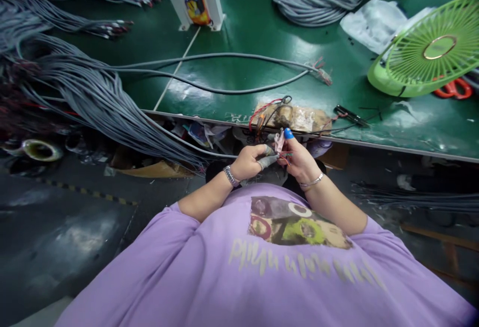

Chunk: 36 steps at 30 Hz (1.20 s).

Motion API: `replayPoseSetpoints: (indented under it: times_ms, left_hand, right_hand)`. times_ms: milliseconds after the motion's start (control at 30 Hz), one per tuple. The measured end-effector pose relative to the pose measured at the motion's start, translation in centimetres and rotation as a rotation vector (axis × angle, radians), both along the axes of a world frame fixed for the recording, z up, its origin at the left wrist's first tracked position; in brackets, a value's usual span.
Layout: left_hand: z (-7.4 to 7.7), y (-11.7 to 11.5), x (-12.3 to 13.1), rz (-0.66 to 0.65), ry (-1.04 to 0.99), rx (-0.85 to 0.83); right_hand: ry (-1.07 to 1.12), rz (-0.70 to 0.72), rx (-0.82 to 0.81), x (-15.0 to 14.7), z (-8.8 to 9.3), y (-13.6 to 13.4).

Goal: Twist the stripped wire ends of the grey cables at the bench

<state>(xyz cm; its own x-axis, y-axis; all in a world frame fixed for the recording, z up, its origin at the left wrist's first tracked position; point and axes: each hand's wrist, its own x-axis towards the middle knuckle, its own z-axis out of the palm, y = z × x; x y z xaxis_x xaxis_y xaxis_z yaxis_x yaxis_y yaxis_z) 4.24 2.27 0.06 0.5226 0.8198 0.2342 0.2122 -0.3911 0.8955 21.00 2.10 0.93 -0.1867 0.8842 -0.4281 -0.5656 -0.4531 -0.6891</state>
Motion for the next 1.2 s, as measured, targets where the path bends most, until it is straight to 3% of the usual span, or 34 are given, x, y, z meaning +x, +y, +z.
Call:
replayPoseSetpoints:
  times_ms: [267, 400, 533, 900, 1200]
  left_hand:
    - [1.0, -2.1, -1.5, -0.024, -0.068, -0.126]
    - [1.0, -3.5, -2.3, -0.066, -0.021, -0.024]
    - [0.8, -4.2, -2.8, 0.007, -0.009, 0.098]
    - [0.5, -2.8, -1.3, 0.143, -0.036, 0.201]
    - [-0.4, -2.3, -0.4, 0.100, -0.050, 0.150]
  right_hand:
    - [0.125, 0.071, -0.038, 1.1, -1.0, -0.7]
    - [0.123, 0.097, -0.083, 1.5, -0.9, -0.9]
    - [0.089, 0.128, -0.080, 1.4, -0.6, -0.6]
    - [-0.053, 0.074, 0.116, 0.5, -0.3, 0.0]
    - [0.067, 0.107, 0.024, -0.5, -0.7, 0.3]
